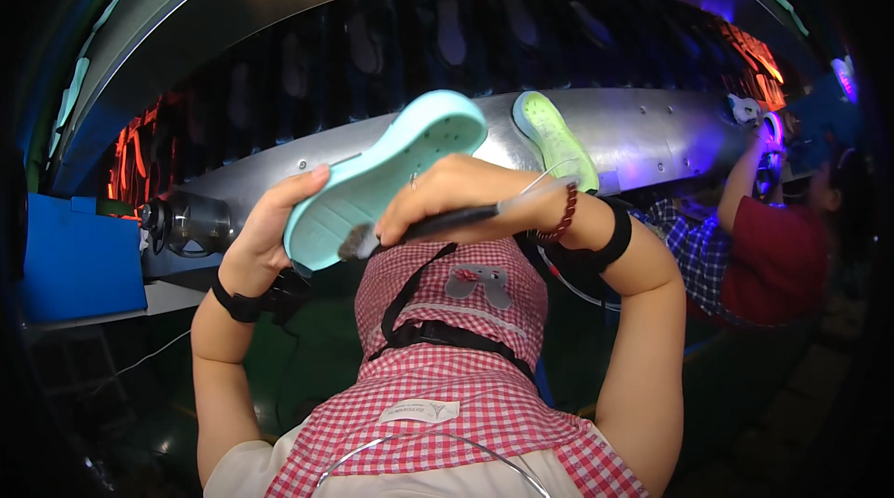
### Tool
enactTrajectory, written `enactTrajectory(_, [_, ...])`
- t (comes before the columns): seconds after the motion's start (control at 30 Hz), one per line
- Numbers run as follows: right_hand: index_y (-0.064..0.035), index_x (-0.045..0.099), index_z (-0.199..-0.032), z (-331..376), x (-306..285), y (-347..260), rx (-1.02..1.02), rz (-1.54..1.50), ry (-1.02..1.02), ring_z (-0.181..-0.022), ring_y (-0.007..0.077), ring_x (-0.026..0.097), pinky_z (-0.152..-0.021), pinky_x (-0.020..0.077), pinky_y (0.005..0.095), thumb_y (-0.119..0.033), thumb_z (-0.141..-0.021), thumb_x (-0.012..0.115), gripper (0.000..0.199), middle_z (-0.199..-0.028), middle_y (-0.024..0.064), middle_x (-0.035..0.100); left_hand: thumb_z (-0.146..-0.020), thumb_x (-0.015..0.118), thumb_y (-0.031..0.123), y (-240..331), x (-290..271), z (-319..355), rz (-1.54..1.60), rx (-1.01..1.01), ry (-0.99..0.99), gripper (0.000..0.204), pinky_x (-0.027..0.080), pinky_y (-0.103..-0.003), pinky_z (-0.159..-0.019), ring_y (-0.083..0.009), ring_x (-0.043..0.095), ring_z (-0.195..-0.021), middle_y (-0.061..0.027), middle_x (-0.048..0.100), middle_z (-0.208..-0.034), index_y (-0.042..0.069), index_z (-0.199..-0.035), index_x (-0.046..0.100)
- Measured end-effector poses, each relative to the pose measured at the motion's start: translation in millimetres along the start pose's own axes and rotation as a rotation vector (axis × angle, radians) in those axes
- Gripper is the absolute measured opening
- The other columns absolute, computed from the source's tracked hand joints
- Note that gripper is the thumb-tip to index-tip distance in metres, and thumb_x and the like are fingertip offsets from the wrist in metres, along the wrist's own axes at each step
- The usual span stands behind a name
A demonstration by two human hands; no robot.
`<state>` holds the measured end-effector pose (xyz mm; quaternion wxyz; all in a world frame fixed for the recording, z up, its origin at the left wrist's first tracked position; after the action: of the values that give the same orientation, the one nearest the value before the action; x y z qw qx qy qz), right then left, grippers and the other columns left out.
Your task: Applying a liquid substance to the edges and surface of shoe soles using a small brush.
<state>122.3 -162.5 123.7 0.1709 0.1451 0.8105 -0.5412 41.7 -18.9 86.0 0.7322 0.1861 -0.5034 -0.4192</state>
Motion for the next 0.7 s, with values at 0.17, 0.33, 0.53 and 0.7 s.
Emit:
enactTrajectory(0.17, [-0.0027,0.061,-0.094,5,-2,-15,0.069,0.222,-0.137,-0.09,0.0279,0.061,-0.077,0.0483,0.0337,-0.004,-0.074,0.059,0.02,-0.096,0.0128,0.064,-0.088,0.051,0.026,-4,-15,5,-0.088,-0.034,0.109,0.043,0.053,-0.027,-0.069,-0.0169,0.062,-0.083,-0.0157,0.059,-0.1,-0.007,-0.115,0.049])
enactTrajectory(0.33, [-0.0009,0.062,-0.094,14,-11,-12,0.232,0.369,-0.196,-0.088,0.0292,0.062,-0.077,0.0491,0.0335,-0.006,-0.075,0.06,0.02,-0.095,0.0165,0.063,-0.088,0.052,0.026,-2,-9,5,-0.141,-0.015,0.084,0.043,0.053,-0.027,-0.071,-0.0166,0.062,-0.084,-0.0151,0.059,-0.1,-0.006,-0.115,0.049])
enactTrajectory(0.53, [-0.0001,0.063,-0.099,17,-9,1,0.412,-0.23,0.275,-0.076,0.0121,0.062,-0.07,0.0493,0.0235,-0.01,-0.077,0.064,0.025,-0.086,0.0103,0.066,-0.092,0.038,0.03,-22,-7,-3,0.225,0.008,-0.039,0.049,0.048,-0.04,-0.085,-0.0274,0.055,-0.103,-0.0185,0.05,-0.118,0.0,-0.129,0.033])
enactTrajectory(0.7, [0.0001,0.064,-0.095,44,-29,61,0.423,-0.215,0.755,-0.061,0.0121,0.061,-0.051,0.0466,0.0211,-0.008,-0.08,0.06,0.018,-0.08,0.0076,0.065,-0.089,0.04,0.036,-43,-22,-17,0.377,0.023,-0.115,0.053,0.045,-0.058,-0.081,-0.0378,0.052,-0.105,-0.0218,0.048,-0.119,0.0,-0.127,0.036])
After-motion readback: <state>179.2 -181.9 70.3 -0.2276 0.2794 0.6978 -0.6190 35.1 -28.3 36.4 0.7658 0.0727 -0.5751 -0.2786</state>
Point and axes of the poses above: each hand's wrist, its own z-axis away from the middle knuckle, its own x-axis out of the palm, y = z × x, the point moved 5 cm from there along -z, towards the middle knuckle
